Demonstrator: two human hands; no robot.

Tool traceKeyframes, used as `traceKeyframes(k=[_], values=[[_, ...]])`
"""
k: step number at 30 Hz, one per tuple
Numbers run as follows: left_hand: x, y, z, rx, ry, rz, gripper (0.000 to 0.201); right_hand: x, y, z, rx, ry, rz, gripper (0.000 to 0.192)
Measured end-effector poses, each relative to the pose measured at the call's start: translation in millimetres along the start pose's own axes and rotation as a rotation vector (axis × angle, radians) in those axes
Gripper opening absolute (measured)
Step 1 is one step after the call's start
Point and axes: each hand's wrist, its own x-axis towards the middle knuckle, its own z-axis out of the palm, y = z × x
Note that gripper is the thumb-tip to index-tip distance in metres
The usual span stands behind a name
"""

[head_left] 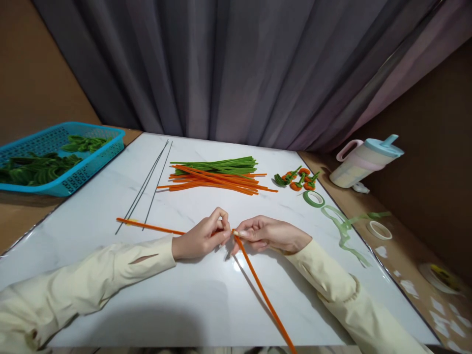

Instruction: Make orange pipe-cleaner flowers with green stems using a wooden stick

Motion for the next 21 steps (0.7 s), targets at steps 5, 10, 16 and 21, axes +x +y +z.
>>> traceKeyframes(k=[5,10,16,21], values=[[0.2,-0.4,-0.3,0.011,-0.014,0.017,0.017,2.8,0.1,1.1,0.011,0.011,-0.004,0.025],[0.3,0.4,0.0,0.002,-0.014,0.010,0.016,2.7,0.0,-1.2,-0.020,0.002,-0.008,0.027],[0.3,2.1,0.7,0.006,-0.006,0.002,0.019,1.1,-1.4,-1.8,-0.034,-0.005,-0.001,0.028],[0.1,2.2,0.8,0.005,-0.006,0.002,0.018,2.0,-2.4,0.1,-0.053,0.014,0.008,0.029]])
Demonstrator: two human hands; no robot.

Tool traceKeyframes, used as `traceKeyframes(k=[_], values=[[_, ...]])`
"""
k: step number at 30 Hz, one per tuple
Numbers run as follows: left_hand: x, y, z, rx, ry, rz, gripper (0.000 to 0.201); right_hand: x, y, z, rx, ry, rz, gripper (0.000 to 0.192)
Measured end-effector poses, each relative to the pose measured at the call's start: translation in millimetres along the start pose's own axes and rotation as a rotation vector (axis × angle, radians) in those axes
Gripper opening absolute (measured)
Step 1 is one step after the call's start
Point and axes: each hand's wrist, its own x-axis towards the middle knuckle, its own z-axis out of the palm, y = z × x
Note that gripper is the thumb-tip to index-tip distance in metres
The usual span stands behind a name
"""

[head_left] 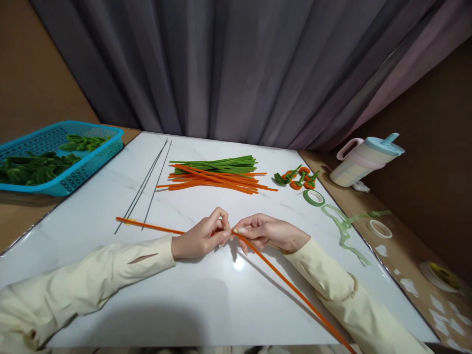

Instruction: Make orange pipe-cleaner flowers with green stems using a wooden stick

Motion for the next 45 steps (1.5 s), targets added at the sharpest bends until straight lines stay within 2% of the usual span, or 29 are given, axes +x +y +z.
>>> traceKeyframes(k=[11,17,20,26,37,45], values=[[-0.1,-0.6,-1.8,0.027,0.028,-0.002,0.015,0.5,1.3,8.5,-0.109,0.112,-0.070,0.036],[1.4,-0.7,-0.6,0.052,0.038,-0.004,0.015,-1.1,1.4,15.4,-0.270,0.244,-0.090,0.041],[2.2,-0.7,-0.7,0.050,0.050,-0.008,0.015,-0.4,1.7,14.1,-0.254,0.234,-0.103,0.040],[3.4,-0.8,-1.9,0.036,0.104,-0.039,0.015,-0.5,0.4,10.4,-0.063,0.135,-0.088,0.037],[2.9,0.2,-1.8,-0.006,0.141,-0.077,0.018,8.0,10.4,18.2,-0.033,0.310,-0.237,0.043],[2.5,5.2,-1.7,-0.100,0.146,-0.073,0.023,12.7,17.7,29.4,-0.180,0.460,-0.441,0.037]])
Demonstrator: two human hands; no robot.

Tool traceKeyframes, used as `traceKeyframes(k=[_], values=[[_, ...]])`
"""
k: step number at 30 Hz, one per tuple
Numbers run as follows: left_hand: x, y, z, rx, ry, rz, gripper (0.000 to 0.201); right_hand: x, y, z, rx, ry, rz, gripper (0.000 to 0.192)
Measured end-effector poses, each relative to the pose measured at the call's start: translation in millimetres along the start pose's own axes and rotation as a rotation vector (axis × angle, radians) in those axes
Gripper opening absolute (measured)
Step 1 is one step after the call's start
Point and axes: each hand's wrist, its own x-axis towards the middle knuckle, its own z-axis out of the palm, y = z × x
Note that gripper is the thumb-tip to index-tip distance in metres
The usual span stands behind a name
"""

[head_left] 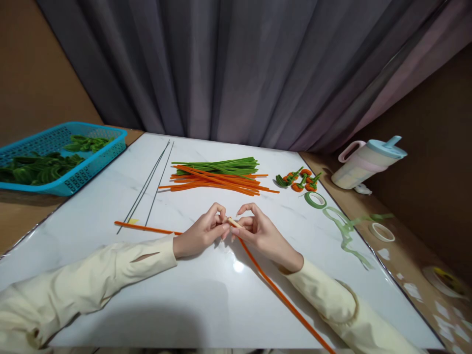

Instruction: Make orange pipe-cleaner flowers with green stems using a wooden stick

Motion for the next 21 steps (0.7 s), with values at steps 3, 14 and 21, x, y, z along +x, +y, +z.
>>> traceKeyframes(k=[3,14,21], values=[[-0.2,0.3,0.2,-0.002,0.015,-0.010,0.022,0.0,0.1,0.1,-0.011,0.018,0.000,0.036],[0.9,2.4,2.5,0.028,0.068,-0.017,0.024,1.8,-10.4,-5.2,0.124,-0.041,0.162,0.034],[1.6,0.6,1.9,0.011,0.073,-0.023,0.025,3.0,-8.9,-5.3,0.155,-0.015,0.200,0.034]])
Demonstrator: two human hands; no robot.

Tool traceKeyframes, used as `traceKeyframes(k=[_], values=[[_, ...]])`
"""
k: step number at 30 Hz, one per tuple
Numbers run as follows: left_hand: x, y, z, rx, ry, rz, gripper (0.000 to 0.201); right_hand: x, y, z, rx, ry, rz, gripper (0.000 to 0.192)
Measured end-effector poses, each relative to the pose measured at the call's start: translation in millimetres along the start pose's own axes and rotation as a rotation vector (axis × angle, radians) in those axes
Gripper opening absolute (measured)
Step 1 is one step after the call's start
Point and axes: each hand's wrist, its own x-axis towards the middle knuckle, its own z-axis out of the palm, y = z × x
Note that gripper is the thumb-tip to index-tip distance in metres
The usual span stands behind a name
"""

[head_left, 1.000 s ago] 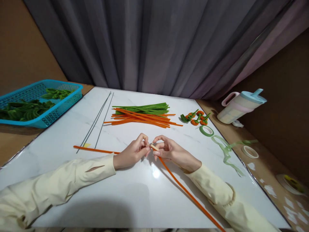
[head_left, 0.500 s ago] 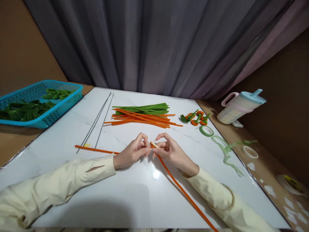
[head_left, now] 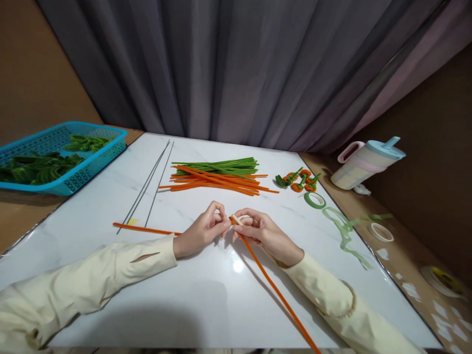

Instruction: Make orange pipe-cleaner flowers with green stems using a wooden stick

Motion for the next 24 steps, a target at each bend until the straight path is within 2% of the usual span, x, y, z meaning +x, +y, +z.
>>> traceKeyframes(k=[5,18,24], values=[[-0.8,-3.3,-0.4,-0.030,0.000,0.001,0.024,0.0,-0.2,-0.2,0.002,-0.046,-0.003,0.030],[1.6,-4.4,0.5,-0.009,0.046,-0.002,0.025,-0.3,1.3,-1.4,-0.006,-0.036,0.000,0.032],[2.7,-5.2,1.6,0.014,0.048,0.014,0.024,0.8,-1.0,-5.6,0.049,-0.110,0.041,0.033]])
